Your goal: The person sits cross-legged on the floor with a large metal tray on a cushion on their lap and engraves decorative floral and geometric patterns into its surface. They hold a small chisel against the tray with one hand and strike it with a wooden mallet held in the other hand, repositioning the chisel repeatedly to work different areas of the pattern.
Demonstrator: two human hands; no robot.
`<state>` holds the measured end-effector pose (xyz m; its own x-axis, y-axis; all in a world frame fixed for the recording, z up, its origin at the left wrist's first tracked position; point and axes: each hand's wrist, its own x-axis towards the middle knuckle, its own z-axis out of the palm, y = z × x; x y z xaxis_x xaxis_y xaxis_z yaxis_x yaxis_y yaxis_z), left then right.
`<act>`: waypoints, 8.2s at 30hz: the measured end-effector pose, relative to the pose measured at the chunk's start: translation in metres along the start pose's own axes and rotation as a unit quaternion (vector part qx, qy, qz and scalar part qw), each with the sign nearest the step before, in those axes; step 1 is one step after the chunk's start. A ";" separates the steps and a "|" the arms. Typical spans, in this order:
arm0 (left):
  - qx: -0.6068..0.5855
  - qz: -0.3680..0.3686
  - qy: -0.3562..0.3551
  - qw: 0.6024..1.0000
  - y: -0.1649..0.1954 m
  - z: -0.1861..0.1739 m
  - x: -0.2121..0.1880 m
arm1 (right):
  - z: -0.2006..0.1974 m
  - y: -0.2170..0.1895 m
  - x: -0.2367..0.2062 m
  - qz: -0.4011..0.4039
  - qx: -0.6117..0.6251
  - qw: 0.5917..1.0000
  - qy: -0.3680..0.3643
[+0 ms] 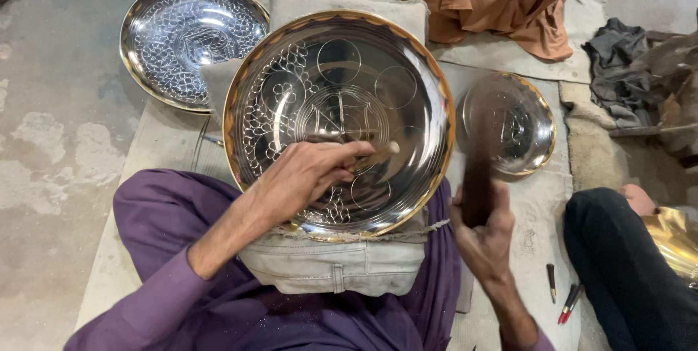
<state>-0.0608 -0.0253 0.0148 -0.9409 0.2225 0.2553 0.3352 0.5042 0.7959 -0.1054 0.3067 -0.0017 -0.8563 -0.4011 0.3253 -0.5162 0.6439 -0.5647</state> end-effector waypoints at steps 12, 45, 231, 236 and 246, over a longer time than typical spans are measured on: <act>-0.070 -0.112 0.194 0.972 0.001 0.028 -0.026 | -0.052 -0.071 0.103 -0.118 -0.153 0.966 -0.169; -0.146 -0.159 0.317 0.924 0.005 0.053 -0.036 | -0.047 -0.137 0.150 -0.224 -0.214 0.939 -0.151; -0.026 -0.019 -0.059 0.998 0.006 0.002 0.006 | -0.019 -0.020 0.013 0.023 -0.109 0.994 -0.003; -0.039 -0.013 -0.032 0.999 0.003 0.002 0.000 | -0.020 -0.021 0.007 0.083 -0.160 0.981 -0.072; -0.142 -0.096 0.204 0.964 0.004 0.015 -0.033 | -0.043 -0.042 0.040 -0.030 -0.022 0.998 -0.040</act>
<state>-0.0272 -0.0176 0.0015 -0.9445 -0.2278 0.2366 0.1806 0.2413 0.9535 -0.1187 0.2917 0.0672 -0.8201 -0.4904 0.2948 -0.5689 0.6437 -0.5119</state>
